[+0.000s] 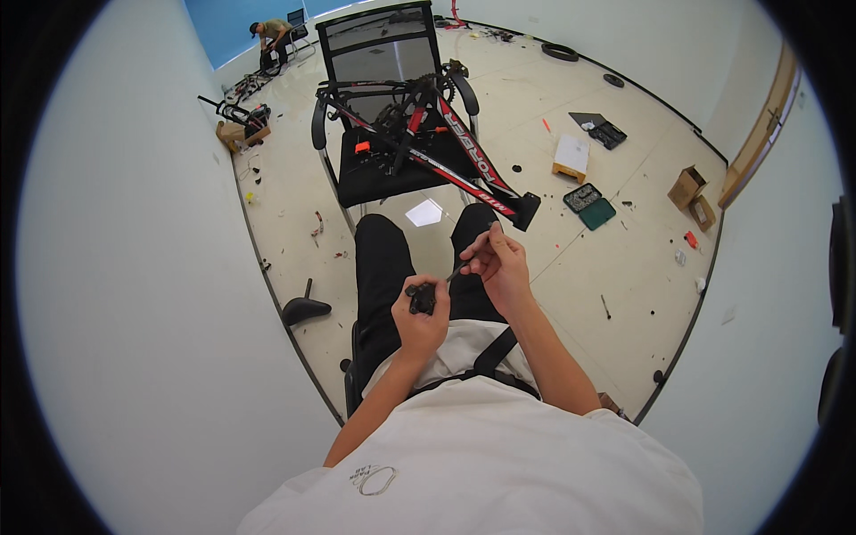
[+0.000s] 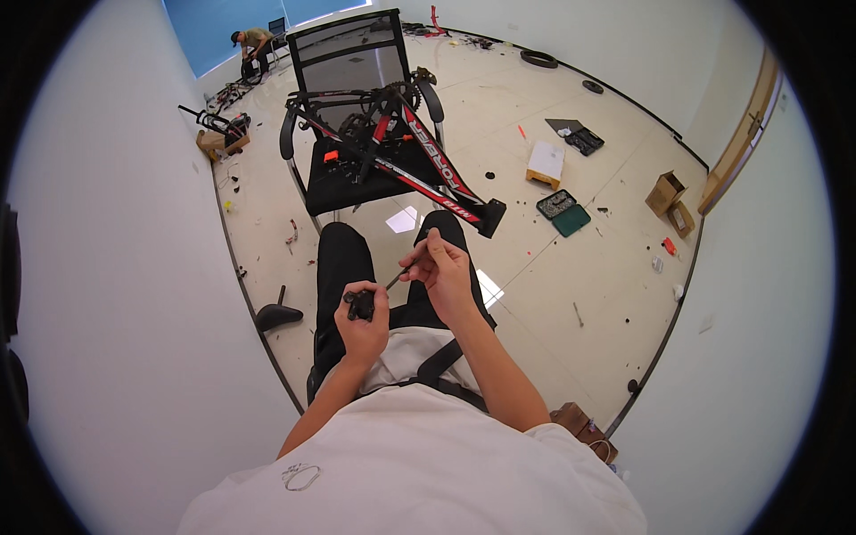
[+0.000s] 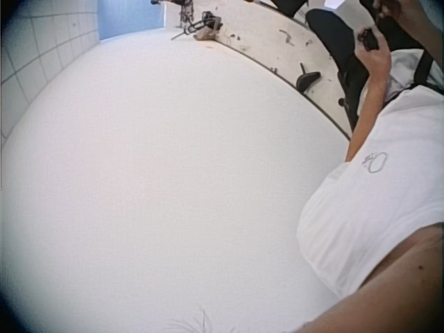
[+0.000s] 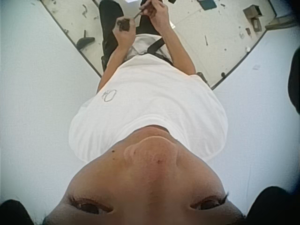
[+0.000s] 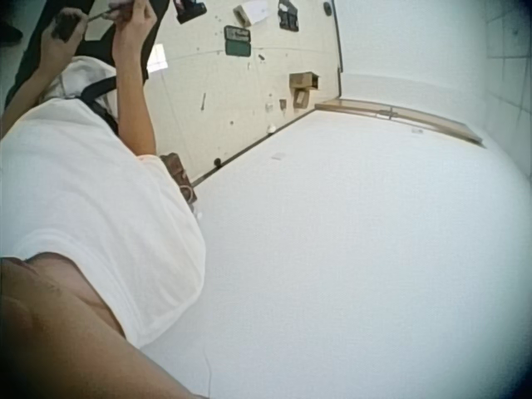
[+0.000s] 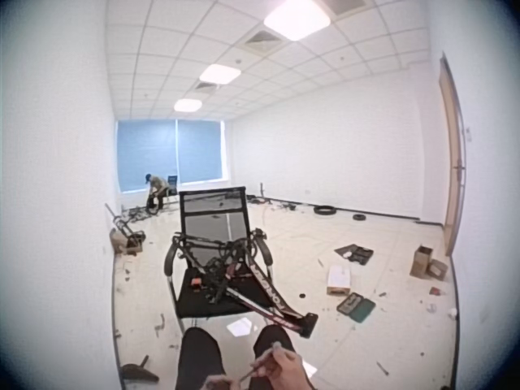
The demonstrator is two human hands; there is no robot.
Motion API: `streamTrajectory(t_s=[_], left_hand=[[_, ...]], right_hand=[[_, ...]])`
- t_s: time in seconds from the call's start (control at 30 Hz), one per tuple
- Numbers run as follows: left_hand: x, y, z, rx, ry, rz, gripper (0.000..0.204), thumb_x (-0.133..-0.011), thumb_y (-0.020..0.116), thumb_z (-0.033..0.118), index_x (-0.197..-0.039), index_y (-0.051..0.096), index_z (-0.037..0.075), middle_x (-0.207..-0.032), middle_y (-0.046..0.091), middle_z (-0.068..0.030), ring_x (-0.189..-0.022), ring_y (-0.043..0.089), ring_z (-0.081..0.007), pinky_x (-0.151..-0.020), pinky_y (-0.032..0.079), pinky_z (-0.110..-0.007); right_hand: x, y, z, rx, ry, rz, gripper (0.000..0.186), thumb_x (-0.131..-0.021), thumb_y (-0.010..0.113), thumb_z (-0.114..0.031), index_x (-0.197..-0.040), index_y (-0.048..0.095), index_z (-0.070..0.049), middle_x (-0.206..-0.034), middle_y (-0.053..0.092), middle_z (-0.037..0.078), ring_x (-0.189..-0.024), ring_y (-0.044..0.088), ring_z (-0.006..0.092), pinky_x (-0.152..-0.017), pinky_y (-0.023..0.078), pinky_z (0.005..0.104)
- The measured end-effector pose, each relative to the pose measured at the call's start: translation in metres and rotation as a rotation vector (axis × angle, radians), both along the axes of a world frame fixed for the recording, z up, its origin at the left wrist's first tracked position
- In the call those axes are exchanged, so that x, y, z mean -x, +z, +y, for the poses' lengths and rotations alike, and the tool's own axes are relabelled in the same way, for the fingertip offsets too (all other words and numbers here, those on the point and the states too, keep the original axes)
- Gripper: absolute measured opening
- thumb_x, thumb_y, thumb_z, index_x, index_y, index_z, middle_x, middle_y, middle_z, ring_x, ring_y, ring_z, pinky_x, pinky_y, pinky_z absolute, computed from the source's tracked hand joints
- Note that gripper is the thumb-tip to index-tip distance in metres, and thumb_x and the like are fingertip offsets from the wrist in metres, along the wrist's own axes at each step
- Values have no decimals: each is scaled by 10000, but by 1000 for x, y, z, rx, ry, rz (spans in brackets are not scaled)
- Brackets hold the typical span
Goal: The person sits on a chair and works on a bicycle frame resting on their lap. They use a small tool to tighten a bolt on the bicycle pedal crank arm. The person continues to adjust the pedal and crank arm throughout the clip.
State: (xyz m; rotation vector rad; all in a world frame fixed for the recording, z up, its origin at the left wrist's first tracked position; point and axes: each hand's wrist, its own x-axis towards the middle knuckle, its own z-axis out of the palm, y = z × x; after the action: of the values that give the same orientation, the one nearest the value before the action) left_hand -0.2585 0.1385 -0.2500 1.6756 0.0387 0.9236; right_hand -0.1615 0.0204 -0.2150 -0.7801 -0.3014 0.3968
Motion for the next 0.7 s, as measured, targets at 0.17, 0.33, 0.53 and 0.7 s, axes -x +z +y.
streamTrajectory(t_s=[0.17,0.33,0.53,0.7], left_hand=[[-1,7,4,123,-92,54,71,-889,603,32,-919,540,15,-722,575,-31,-592,524,-58,-509,414,-214],[-1,26,4,633,-309,169,67,-904,581,75,-900,533,28,-719,562,-76,-519,494,-98,-438,374,-252],[-1,25,12,905,-499,154,75,-886,591,87,-898,530,46,-763,554,-78,-514,458,-104,-440,344,-236],[-1,33,13,922,-501,159,71,-878,601,47,-863,533,36,-714,549,-66,-508,468,-107,-442,355,-247]], right_hand=[[-2,6,-4,-54,65,12,395,-988,482,-346,-816,591,-8,-752,647,124,-564,573,124,-608,550,311],[3,26,-7,118,-79,-167,328,-993,490,-279,-828,579,-10,-738,630,103,-557,536,106,-587,530,283],[-10,42,-29,77,-294,-252,292,-991,499,-240,-814,582,-23,-701,588,61,-553,479,83,-527,457,241],[-5,46,-30,542,-195,-502,274,-966,525,-231,-853,604,6,-665,554,11,-556,493,48,-493,387,210]])
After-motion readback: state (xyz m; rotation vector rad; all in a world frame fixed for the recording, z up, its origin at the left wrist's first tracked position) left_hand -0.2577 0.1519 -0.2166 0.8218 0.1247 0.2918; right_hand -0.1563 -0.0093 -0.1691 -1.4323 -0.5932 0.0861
